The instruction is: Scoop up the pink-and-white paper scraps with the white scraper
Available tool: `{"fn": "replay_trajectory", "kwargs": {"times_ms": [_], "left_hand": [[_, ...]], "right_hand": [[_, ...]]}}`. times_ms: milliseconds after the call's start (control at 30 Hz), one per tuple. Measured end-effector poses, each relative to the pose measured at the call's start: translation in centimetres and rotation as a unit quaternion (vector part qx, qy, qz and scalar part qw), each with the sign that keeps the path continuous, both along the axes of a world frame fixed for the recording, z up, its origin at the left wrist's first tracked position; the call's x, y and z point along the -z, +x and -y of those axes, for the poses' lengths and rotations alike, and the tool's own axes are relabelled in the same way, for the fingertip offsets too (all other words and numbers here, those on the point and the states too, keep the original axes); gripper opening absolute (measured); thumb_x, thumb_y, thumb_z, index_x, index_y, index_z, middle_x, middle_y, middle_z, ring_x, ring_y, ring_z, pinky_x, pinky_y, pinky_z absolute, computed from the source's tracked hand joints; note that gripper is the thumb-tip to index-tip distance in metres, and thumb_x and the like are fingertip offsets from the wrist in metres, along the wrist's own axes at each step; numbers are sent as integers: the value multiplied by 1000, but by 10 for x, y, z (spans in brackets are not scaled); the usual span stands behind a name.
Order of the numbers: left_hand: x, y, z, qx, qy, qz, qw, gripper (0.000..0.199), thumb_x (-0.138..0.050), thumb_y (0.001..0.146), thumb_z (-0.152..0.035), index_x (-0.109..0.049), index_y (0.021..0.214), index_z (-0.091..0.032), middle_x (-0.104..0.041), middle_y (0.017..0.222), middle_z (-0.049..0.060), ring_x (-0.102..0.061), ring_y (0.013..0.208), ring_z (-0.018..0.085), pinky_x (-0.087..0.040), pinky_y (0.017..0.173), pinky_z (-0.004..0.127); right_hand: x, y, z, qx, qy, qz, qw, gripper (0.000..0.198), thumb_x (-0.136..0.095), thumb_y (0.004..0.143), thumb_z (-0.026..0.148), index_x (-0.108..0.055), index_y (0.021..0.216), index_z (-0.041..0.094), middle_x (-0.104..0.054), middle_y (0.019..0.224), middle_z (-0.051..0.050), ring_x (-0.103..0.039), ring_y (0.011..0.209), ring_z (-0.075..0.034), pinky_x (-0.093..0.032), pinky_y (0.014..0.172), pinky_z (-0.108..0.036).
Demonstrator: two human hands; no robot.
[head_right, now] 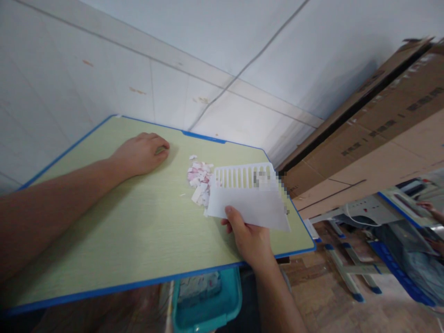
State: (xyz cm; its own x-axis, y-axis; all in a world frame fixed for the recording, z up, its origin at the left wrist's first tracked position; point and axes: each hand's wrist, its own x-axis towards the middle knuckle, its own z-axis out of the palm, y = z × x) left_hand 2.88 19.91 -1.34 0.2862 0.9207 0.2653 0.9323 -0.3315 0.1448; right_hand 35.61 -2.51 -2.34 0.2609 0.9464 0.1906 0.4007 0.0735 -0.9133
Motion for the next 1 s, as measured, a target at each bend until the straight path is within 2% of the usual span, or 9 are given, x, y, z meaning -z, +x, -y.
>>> {"fn": "replay_trajectory", "kwargs": {"times_ms": [167,367,567,767,1000], "left_hand": [[0,0,0,-2,1,-7,1000,56,-45,117,-41,-88,148,-21,-85,162,15,-74,156,37,-59,132,48],[0,0,0,-4,-2,-11,1000,56,-45,118,-42,-87,149,-21,-83,165,15,-73,158,38,-59,131,48],[0,0,0,-5,-7,-5,1000,58,-45,117,-41,-87,151,-21,-83,167,16,-73,158,39,-59,132,50],[1,-1,-2,1,-3,0,1000,58,-46,117,-42,-87,151,-20,-83,166,15,-72,158,39,-58,133,51],[1,0,-3,1,-12,6,1000,60,-45,116,-42,-88,152,-19,-82,167,18,-72,158,41,-57,134,54]], "right_hand": [[3,0,5,17,5,-5,1000,45,-89,111,56,-82,77,27,-83,74,-4,-77,66,-26,-67,74,-38],[4,13,7,-52,-16,-3,999,42,-91,107,50,-82,73,27,-81,69,-5,-75,62,-26,-64,65,-37],[3,6,4,-5,13,-13,1000,41,-85,111,48,-82,77,26,-82,72,-3,-73,63,-23,-63,68,-35],[3,1,5,-4,11,-32,999,38,-88,105,47,-81,74,27,-80,69,-3,-69,59,-23,-60,60,-35],[6,1,1,9,19,-13,1000,42,-87,109,51,-82,74,28,-79,69,-3,-70,60,-23,-61,63,-36]]}}
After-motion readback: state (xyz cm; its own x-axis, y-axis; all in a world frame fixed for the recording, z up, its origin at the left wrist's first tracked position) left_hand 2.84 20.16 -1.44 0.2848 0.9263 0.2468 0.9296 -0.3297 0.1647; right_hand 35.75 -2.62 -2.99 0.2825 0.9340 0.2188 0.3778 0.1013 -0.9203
